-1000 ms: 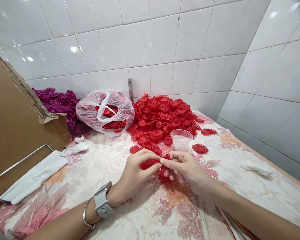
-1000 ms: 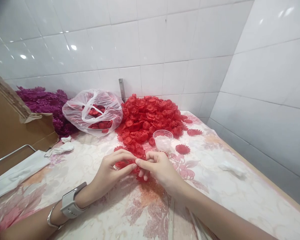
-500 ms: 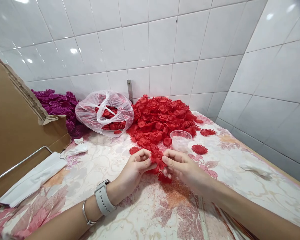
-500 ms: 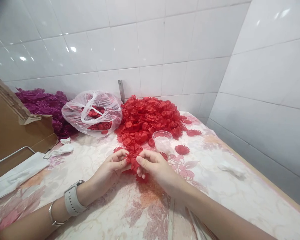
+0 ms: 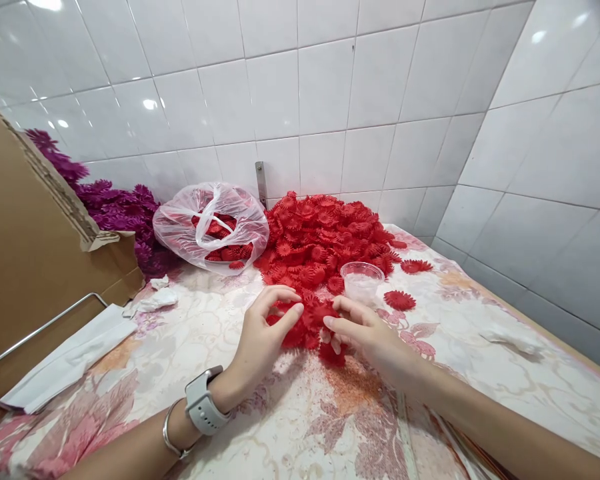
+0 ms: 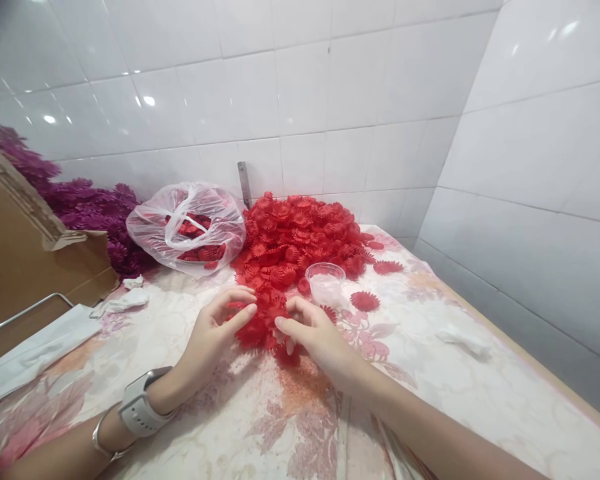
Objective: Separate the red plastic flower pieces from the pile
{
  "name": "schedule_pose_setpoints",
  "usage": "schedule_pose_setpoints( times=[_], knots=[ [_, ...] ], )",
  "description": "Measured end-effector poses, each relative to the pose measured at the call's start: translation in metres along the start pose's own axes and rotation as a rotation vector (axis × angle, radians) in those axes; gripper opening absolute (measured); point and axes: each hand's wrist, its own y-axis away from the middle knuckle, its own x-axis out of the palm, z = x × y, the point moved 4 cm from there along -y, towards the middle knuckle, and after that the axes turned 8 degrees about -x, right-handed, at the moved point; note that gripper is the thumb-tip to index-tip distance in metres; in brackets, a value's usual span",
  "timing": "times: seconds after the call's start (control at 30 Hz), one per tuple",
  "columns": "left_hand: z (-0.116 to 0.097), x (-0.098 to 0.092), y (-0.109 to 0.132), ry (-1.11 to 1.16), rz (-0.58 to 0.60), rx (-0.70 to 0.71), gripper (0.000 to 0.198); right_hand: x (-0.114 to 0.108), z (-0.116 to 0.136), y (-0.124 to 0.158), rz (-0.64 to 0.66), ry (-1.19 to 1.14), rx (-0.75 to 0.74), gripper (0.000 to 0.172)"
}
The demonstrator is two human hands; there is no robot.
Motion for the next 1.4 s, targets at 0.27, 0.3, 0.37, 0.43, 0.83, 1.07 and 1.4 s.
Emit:
schedule_pose_setpoints(
  times=[0.27, 0.3, 0.37, 0.43, 0.83, 1.07, 1.4],
  knots=[
    [0.005, 0.013, 0.007, 0.035, 0.230, -0.113, 0.011, 0.001, -0.001, -0.002, 0.062, -0.017, -0.022, 0.022],
    [0.006, 0.013, 0.006, 0.053, 0.223, -0.119, 0.012, 0.000, -0.001, -0.003, 0.054, -0.025, -0.026, 0.024],
    [0.007, 0.011, 0.005, 0.043, 0.179, -0.101, 0.012, -0.001, -0.002, -0.003, 0.036, -0.046, -0.033, 0.030],
    [0.006, 0.009, 0.004, -0.002, 0.131, -0.066, 0.011, -0.002, -0.002, -0.004, 0.024, -0.065, -0.034, 0.034],
    [0.004, 0.011, 0.009, -0.052, 0.200, -0.056, 0.007, -0.002, -0.003, -0.003, 0.037, 0.031, 0.057, 0.030],
    [0.005, 0.011, 0.008, -0.068, 0.181, -0.055, 0.007, -0.002, -0.002, -0.002, 0.052, 0.021, 0.047, 0.030],
    [-0.005, 0.013, 0.012, -0.087, 0.221, 0.027, 0.008, -0.005, -0.001, 0.001, -0.031, 0.157, 0.029, 0.034]
  ],
)
